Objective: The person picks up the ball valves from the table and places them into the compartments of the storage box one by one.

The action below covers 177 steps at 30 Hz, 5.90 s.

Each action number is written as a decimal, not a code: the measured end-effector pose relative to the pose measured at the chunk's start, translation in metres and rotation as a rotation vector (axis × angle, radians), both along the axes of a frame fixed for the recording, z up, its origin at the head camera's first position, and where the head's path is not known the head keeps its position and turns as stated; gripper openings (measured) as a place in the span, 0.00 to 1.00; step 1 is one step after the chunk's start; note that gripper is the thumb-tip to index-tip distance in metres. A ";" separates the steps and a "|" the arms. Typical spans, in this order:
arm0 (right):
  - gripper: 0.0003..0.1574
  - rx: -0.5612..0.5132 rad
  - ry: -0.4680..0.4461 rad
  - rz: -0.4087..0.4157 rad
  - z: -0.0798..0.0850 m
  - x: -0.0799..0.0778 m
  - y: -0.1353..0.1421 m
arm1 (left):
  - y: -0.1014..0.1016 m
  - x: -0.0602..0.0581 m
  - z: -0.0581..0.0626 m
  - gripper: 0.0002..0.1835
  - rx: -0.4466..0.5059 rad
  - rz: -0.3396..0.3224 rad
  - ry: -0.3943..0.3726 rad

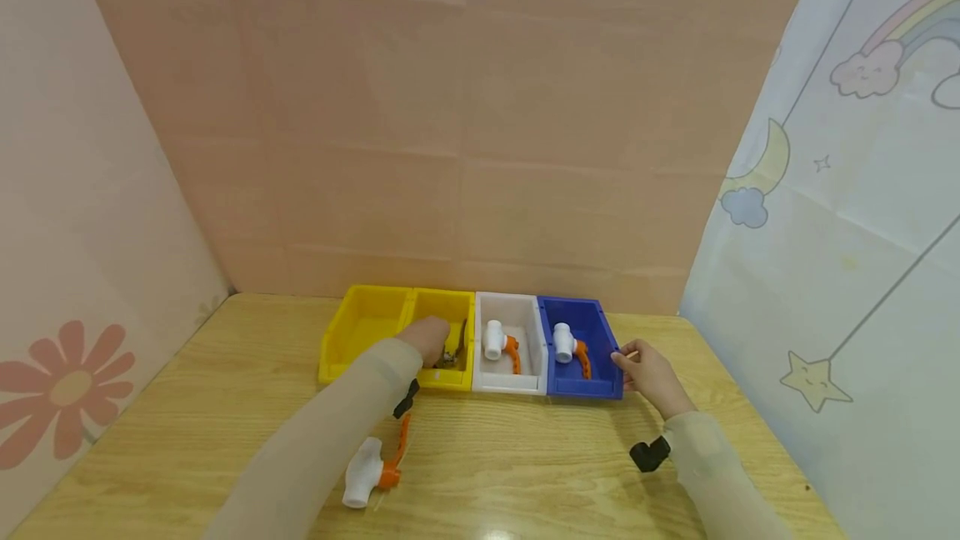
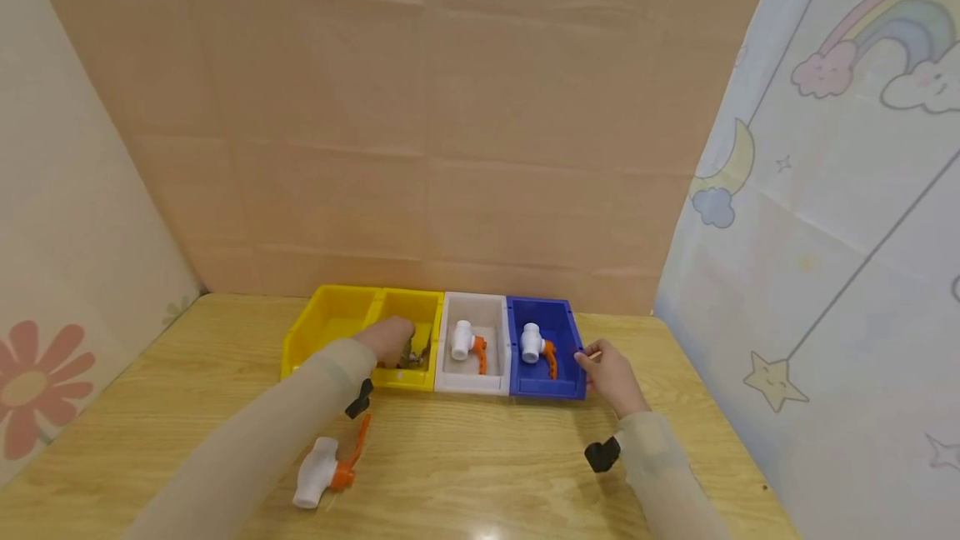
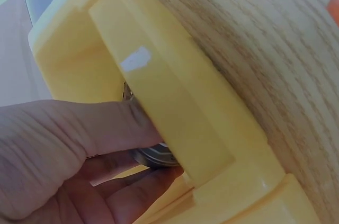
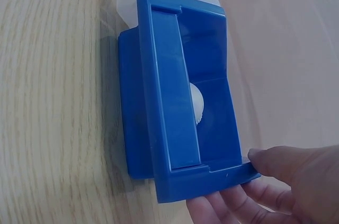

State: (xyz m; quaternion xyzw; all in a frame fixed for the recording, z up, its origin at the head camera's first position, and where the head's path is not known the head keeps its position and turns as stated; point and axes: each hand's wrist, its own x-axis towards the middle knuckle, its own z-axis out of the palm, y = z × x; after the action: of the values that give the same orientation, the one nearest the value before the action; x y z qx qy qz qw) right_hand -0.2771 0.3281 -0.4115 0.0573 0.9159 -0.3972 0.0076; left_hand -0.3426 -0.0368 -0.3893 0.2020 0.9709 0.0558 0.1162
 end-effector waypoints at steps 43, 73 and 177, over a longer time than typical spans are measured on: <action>0.19 -0.003 -0.013 -0.002 0.000 -0.001 0.001 | -0.021 0.008 0.046 0.26 0.344 0.069 -0.032; 0.19 0.020 -0.015 0.007 0.003 -0.004 0.001 | -0.044 0.066 0.075 0.15 0.326 -0.035 0.059; 0.16 0.088 0.001 0.000 0.009 0.002 -0.006 | -0.084 0.138 0.008 0.26 0.008 -0.217 -0.154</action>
State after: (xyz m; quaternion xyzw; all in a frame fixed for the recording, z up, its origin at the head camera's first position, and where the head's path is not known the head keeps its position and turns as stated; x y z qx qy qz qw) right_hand -0.2754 0.3222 -0.4029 0.0572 0.9325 -0.3565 0.0048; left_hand -0.2051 -0.1212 -0.3808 0.3015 0.9312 0.0620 0.1950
